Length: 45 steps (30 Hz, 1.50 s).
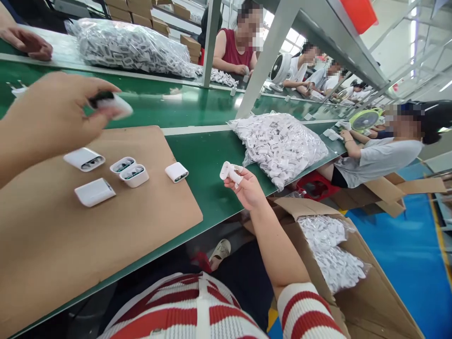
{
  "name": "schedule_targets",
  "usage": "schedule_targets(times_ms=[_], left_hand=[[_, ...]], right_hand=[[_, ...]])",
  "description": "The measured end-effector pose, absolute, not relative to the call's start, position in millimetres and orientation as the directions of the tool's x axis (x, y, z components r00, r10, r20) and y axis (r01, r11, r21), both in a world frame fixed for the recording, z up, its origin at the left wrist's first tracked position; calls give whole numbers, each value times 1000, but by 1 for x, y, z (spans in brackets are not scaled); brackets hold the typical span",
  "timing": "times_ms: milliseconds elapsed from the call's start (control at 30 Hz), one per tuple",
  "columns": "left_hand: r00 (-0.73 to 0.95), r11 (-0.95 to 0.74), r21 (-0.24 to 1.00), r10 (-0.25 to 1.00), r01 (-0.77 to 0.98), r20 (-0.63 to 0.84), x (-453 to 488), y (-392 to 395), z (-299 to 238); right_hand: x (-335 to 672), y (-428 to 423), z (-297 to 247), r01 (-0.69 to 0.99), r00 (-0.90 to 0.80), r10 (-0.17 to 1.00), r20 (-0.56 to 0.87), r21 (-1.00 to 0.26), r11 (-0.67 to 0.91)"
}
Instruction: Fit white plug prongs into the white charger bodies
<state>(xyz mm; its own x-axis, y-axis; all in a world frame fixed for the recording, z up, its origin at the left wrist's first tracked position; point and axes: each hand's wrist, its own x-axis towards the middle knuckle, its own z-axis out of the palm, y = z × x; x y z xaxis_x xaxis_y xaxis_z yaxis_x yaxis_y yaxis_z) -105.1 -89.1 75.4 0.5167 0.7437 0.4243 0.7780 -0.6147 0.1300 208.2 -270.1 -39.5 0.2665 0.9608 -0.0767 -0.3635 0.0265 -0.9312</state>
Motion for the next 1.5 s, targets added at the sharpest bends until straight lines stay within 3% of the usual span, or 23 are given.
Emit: schedule_targets(times_ms=[100, 200, 300, 400, 467, 533, 667, 867, 1067, 1500], left_hand=[[750, -828, 216, 560, 517, 351, -94, -157, 60], [861, -861, 326, 467, 391, 201, -90, -200, 20], [839, -803, 427, 521, 417, 160, -90, -215, -19], [745, -663, 588, 651, 463, 147, -93, -216, -41], [696, -586, 664, 705, 465, 134, -95, -215, -47], [680, -547, 711, 721, 442, 132, -95, -215, -48], [671, -485, 785, 731, 384, 124, -93, -214, -46], [671, -460, 825, 729, 329, 138, -92, -211, -49], [671, -461, 838, 723, 292, 163, -91, -212, -51], [684, -438, 861, 712, 259, 157, -93, -212, -49]], right_hand=[[197, -275, -37, -354, 206, 977, -63, -935, 14], [180, -282, -31, -200, 173, 985, 5, -979, 40], [166, -291, -28, 146, 114, 981, 156, -979, 139], [159, -295, -36, 541, -4, 956, 293, -804, 248], [158, -293, -45, 677, -77, 958, 277, -691, 254], [157, -288, -52, 707, -90, 963, 254, -665, 241], [145, -280, -44, 674, -53, 926, 373, -671, 309], [111, -271, -14, 751, -292, 893, 344, -496, 437], [104, -261, -10, 762, -391, 861, 326, -410, 501], [103, -256, -9, 757, -415, 854, 313, -402, 515]])
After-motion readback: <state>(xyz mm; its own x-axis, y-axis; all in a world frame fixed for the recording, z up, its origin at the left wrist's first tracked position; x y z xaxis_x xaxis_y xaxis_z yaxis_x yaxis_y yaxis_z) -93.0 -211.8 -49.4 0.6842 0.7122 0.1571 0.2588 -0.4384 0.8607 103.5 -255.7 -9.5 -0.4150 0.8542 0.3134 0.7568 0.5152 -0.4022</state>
